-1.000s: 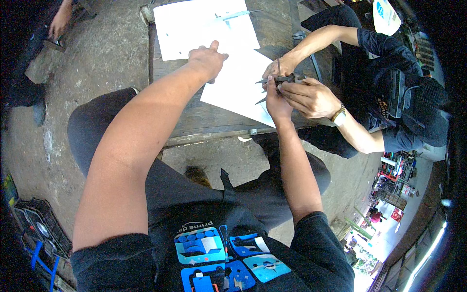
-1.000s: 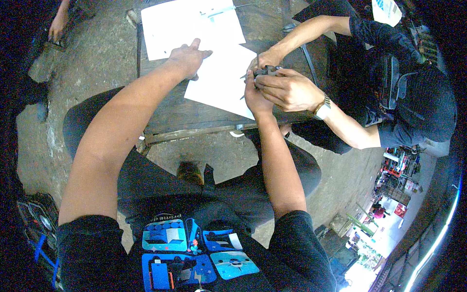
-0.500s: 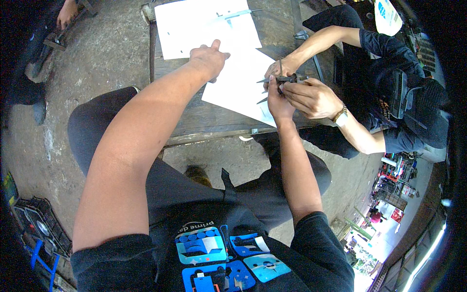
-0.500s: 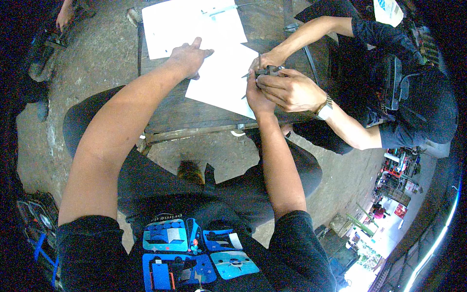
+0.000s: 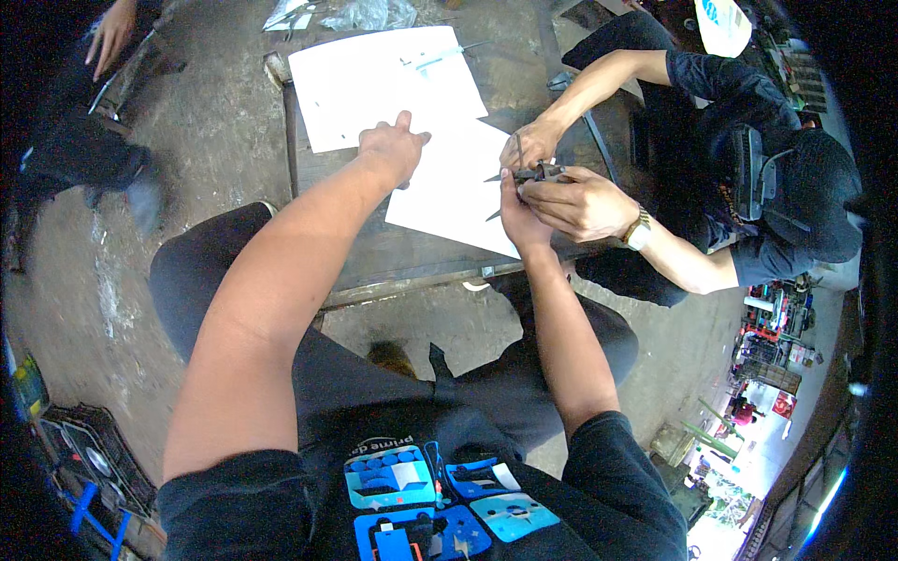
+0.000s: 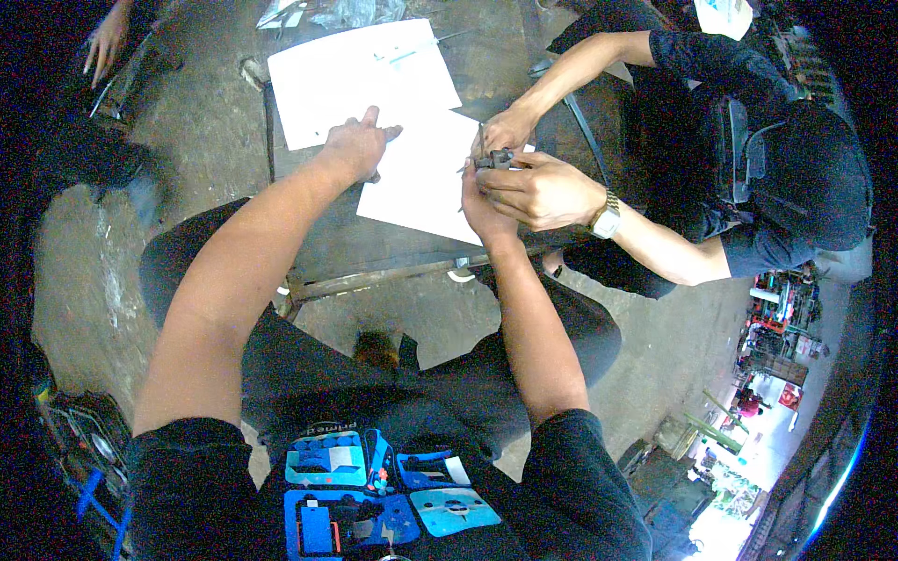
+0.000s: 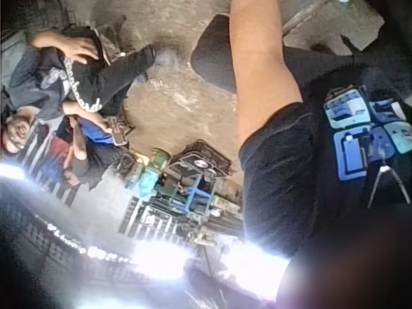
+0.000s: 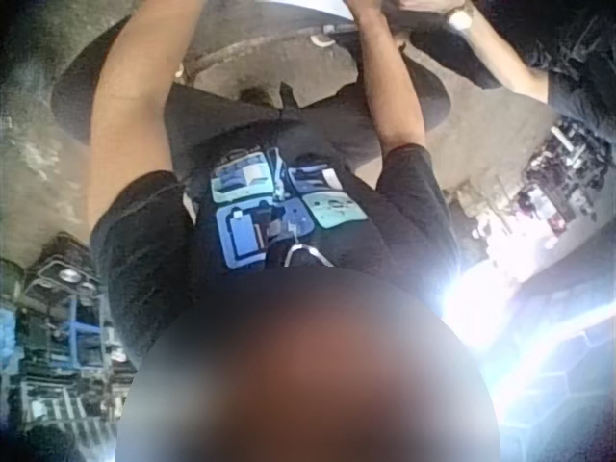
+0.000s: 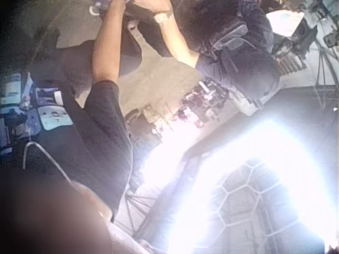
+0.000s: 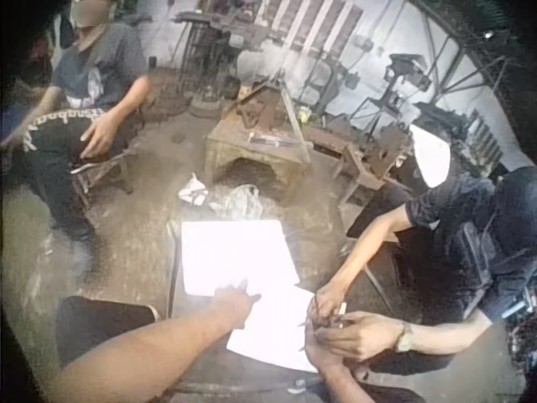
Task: The person uses a compass and caliper to draw circles and arcs on a sheet of paper. They adjust the compass, draw arcs, measure with a caliper, and continue drawing geometric shapes on the paper.
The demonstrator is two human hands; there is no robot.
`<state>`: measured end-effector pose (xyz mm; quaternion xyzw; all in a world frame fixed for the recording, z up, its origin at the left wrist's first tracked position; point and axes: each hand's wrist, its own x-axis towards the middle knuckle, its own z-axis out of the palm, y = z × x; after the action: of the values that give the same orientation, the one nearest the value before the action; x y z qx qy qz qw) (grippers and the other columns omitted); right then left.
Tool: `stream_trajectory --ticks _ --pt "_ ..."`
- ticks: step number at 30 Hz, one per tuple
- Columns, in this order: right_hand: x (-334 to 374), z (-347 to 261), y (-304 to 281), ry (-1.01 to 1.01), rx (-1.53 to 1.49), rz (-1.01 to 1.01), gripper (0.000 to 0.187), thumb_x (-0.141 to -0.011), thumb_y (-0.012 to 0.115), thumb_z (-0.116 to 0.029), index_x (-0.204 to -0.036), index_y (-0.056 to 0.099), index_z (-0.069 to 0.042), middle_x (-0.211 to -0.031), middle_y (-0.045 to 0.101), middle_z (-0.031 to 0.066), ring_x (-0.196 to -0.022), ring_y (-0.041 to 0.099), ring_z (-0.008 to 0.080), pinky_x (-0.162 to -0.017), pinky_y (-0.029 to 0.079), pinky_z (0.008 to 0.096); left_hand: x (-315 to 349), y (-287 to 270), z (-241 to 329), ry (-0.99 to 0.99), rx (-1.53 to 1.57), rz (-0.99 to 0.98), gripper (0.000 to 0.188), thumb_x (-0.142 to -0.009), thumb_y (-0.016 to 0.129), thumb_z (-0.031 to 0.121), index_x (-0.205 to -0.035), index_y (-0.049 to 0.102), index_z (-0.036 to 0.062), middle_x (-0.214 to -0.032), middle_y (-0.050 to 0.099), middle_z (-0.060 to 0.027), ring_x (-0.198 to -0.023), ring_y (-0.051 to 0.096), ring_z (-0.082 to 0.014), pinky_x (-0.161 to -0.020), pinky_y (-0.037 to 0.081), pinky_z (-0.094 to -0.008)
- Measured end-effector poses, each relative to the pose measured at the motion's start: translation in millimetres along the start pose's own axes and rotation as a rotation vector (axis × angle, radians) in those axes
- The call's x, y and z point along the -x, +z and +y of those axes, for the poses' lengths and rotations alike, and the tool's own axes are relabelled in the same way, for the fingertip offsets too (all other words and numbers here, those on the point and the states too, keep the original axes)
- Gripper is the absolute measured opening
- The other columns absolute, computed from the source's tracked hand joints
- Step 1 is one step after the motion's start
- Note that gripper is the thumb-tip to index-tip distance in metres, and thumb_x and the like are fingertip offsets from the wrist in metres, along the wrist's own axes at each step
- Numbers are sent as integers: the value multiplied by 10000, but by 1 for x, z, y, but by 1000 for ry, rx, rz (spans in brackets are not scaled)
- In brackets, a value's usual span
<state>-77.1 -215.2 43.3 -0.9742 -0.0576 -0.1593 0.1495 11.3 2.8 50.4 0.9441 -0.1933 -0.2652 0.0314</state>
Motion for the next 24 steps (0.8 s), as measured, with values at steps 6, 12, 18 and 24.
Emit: stream_trajectory --ticks 6,12,18,24 --pt "2 9 7 -23 -44 39 313 -997 612 -301 -1127 683 -24 -1154 695 164 -1094 626 342 -983 447 436 -4 2 -1 23 -47 3 844 -775 843 184 -1519 457 277 -1440 432 -109 -1211 586 -317 -951 554 -456" --pt "6 13 17 43 -25 -16 331 -1001 589 -353 -1058 703 -48 -1106 713 142 -1079 630 339 -972 446 431 10 -14 -7 53 -30 6 816 -800 820 297 -1523 445 249 -1424 485 -148 -1224 586 -331 -1005 524 -453" --pt "5 9 13 21 -91 52 310 -995 598 -333 -1002 674 -32 -1091 672 162 -1062 603 343 -945 432 474 33 -71 28 470 631 458 333 -884 730 220 -1192 723 93 -1011 705 -151 -956 676 -296 -881 541 -413" --pt "-2 8 5 100 -84 -213 573 -988 598 -276 -1476 419 -34 -1493 461 191 -1373 448 343 -1131 351 441 56 -111 66 684 724 344 210 -848 757 170 -1017 779 46 -914 735 -175 -854 713 -314 -811 553 -400"
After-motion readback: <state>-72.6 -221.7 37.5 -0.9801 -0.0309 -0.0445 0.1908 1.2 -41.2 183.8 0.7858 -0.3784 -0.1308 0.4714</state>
